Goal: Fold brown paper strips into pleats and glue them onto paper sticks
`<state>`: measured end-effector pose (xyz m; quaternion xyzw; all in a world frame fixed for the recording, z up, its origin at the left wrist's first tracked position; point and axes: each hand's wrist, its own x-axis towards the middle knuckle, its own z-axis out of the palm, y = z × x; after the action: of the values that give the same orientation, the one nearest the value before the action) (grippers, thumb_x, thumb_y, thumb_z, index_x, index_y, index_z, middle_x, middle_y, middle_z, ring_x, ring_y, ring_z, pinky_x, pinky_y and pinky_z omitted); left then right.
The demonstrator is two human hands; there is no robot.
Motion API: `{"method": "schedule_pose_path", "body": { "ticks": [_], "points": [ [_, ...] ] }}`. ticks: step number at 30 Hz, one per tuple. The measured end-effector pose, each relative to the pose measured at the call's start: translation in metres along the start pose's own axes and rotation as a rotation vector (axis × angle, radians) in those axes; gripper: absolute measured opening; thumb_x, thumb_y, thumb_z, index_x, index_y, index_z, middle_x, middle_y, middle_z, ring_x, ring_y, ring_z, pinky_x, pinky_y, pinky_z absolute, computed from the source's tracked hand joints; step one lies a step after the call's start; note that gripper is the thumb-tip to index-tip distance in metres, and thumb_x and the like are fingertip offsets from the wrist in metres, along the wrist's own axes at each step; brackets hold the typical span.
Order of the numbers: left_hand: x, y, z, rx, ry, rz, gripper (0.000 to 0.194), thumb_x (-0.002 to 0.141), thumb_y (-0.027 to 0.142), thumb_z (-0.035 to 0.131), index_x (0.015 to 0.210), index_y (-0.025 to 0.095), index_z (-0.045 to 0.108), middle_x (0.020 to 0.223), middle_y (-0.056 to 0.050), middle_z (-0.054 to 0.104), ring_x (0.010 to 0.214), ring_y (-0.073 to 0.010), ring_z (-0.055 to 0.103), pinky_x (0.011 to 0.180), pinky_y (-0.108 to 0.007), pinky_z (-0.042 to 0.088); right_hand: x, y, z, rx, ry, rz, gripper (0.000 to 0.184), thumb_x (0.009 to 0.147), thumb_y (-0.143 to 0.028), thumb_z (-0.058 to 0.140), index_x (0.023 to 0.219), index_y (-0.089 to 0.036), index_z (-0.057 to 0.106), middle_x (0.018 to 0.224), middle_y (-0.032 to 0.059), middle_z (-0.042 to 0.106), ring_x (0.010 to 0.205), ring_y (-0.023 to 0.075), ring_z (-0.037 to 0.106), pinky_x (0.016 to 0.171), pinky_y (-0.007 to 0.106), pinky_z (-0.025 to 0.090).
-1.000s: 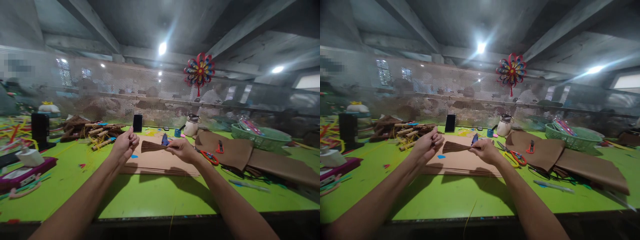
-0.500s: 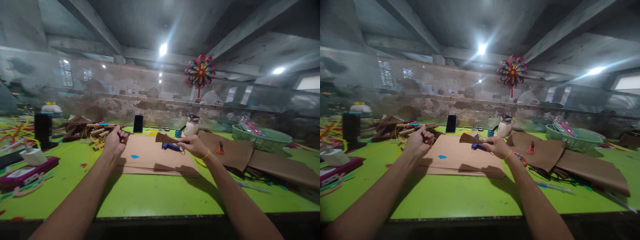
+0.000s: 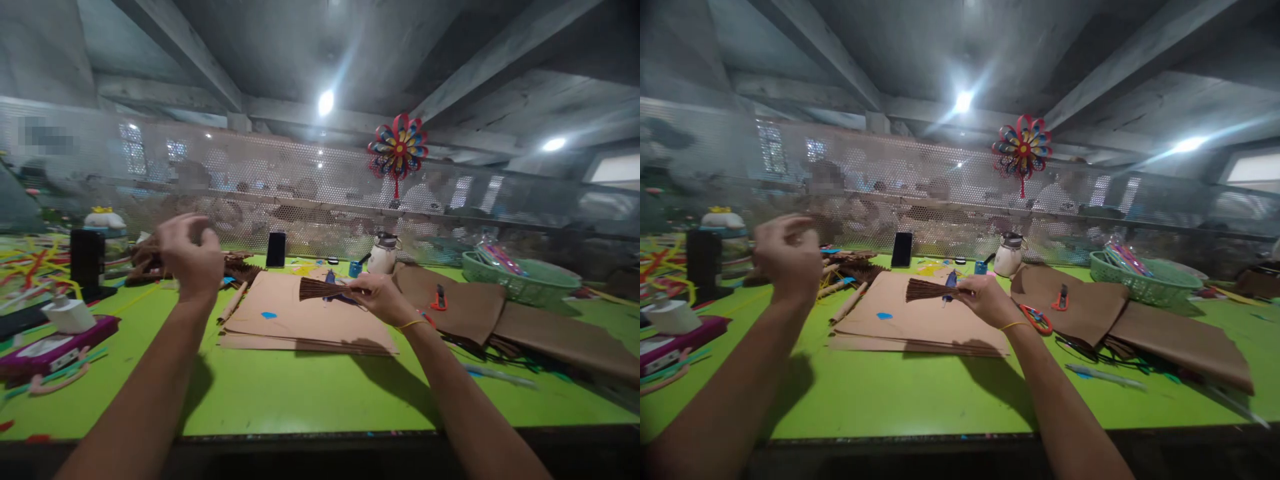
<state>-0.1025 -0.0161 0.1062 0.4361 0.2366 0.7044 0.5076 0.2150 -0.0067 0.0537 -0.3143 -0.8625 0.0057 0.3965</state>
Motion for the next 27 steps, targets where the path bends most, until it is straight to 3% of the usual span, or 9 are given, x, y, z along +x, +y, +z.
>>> {"method": "schedule_pose_path", "body": {
  "ticks": [2, 3, 4, 7, 9, 12, 15, 22, 27],
  "points": [
    [-0.005, -0.01, 0.033, 0.235, -0.025, 0.304, 0.023, 0.071, -0.001, 0.054, 0.074, 0.02, 0.063, 0.07, 0.002, 0.06, 0.065, -0.0087, 0.054, 0.05, -0.014, 0.036, 0.0, -0.005, 0.004, -0.019, -0.036, -0.022, 0.019, 0.08, -0.029, 0.055, 0.081, -0.017, 0.07, 0.068, 0.0052, 0.063, 0.058, 0.0119, 0.049, 0.055, 0.022, 0.034],
    [-0.007, -0.018, 0.048, 0.386, -0.11, 0.344, 0.023, 0.066, -0.004, 0.057, 0.071, 0.017, 0.064, 0.074, 0.0, 0.062, 0.069, -0.0086, 0.054, 0.053, -0.013, 0.036, 0.0, -0.007, 0.005, -0.025, -0.063, -0.03, 0.018, 0.08, -0.028, 0.055, 0.08, -0.017, 0.07, 0.068, 0.0051, 0.063, 0.059, 0.0119, 0.049, 0.055, 0.022, 0.034],
    [-0.009, -0.027, 0.06, 0.507, -0.225, 0.3, 0.022, 0.064, -0.005, 0.059, 0.068, 0.016, 0.065, 0.072, -0.001, 0.063, 0.068, -0.0091, 0.054, 0.054, -0.013, 0.036, 0.001, -0.009, 0.006, -0.031, -0.088, -0.038, 0.018, 0.08, -0.027, 0.055, 0.079, -0.017, 0.069, 0.068, 0.0049, 0.063, 0.059, 0.0118, 0.049, 0.055, 0.022, 0.034],
    [-0.013, -0.056, 0.08, 0.693, -0.567, -0.055, 0.018, 0.064, -0.001, 0.061, 0.063, 0.016, 0.065, 0.06, -0.001, 0.063, 0.052, -0.0099, 0.051, 0.044, -0.016, 0.03, 0.001, -0.012, 0.008, -0.059, -0.14, -0.048, 0.016, 0.08, -0.024, 0.054, 0.076, -0.016, 0.068, 0.067, 0.0044, 0.063, 0.058, 0.0114, 0.048, 0.055, 0.022, 0.033],
    [-0.016, -0.07, 0.081, 0.779, -0.703, -0.202, 0.016, 0.065, 0.004, 0.063, 0.058, 0.018, 0.063, 0.052, 0.001, 0.06, 0.044, -0.0091, 0.048, 0.039, -0.017, 0.026, 0.001, -0.011, 0.009, -0.065, -0.151, -0.043, 0.015, 0.08, -0.022, 0.054, 0.077, -0.016, 0.067, 0.068, 0.0044, 0.062, 0.059, 0.0113, 0.048, 0.055, 0.022, 0.033],
    [-0.016, -0.08, 0.074, 0.906, -0.846, -0.291, 0.013, 0.067, 0.014, 0.066, 0.055, 0.018, 0.061, 0.042, 0.002, 0.054, 0.033, -0.0081, 0.042, 0.034, -0.018, 0.025, 0.001, -0.007, 0.011, 0.008, -0.155, -0.027, 0.013, 0.078, -0.02, 0.055, 0.077, -0.015, 0.067, 0.069, 0.0042, 0.062, 0.061, 0.0112, 0.049, 0.056, 0.022, 0.035],
    [-0.014, -0.079, 0.07, 0.921, -0.887, -0.391, 0.013, 0.07, 0.023, 0.065, 0.059, 0.017, 0.061, 0.039, 0.001, 0.052, 0.027, -0.008, 0.037, 0.031, -0.018, 0.025, 0.001, -0.003, 0.012, 0.237, -0.149, 0.058, 0.013, 0.076, -0.025, 0.059, 0.082, -0.016, 0.067, 0.071, 0.0035, 0.061, 0.062, 0.0113, 0.049, 0.058, 0.023, 0.038],
    [-0.018, -0.078, 0.069, 0.578, -0.909, -0.558, 0.016, 0.077, 0.033, 0.058, 0.081, 0.018, 0.06, 0.059, -0.005, 0.062, 0.038, -0.0095, 0.048, 0.035, -0.018, 0.029, 0.003, 0.006, 0.012, 1.135, -0.034, 0.458, 0.036, 0.071, -0.037, 0.066, 0.098, -0.014, 0.061, 0.068, 0.0012, 0.058, 0.054, 0.0084, 0.05, 0.056, 0.024, 0.044],
    [-0.025, -0.092, 0.062, 0.411, -0.779, -0.576, 0.02, 0.075, 0.034, 0.06, 0.086, 0.018, 0.058, 0.055, -0.003, 0.059, 0.042, -0.0109, 0.049, 0.038, -0.018, 0.03, 0.005, 0.023, 0.003, 1.343, 0.124, 0.74, 0.034, 0.084, -0.044, 0.046, 0.088, -0.014, 0.062, 0.061, 0.0031, 0.058, 0.043, 0.0079, 0.045, 0.048, 0.023, 0.045]
  ]
}}
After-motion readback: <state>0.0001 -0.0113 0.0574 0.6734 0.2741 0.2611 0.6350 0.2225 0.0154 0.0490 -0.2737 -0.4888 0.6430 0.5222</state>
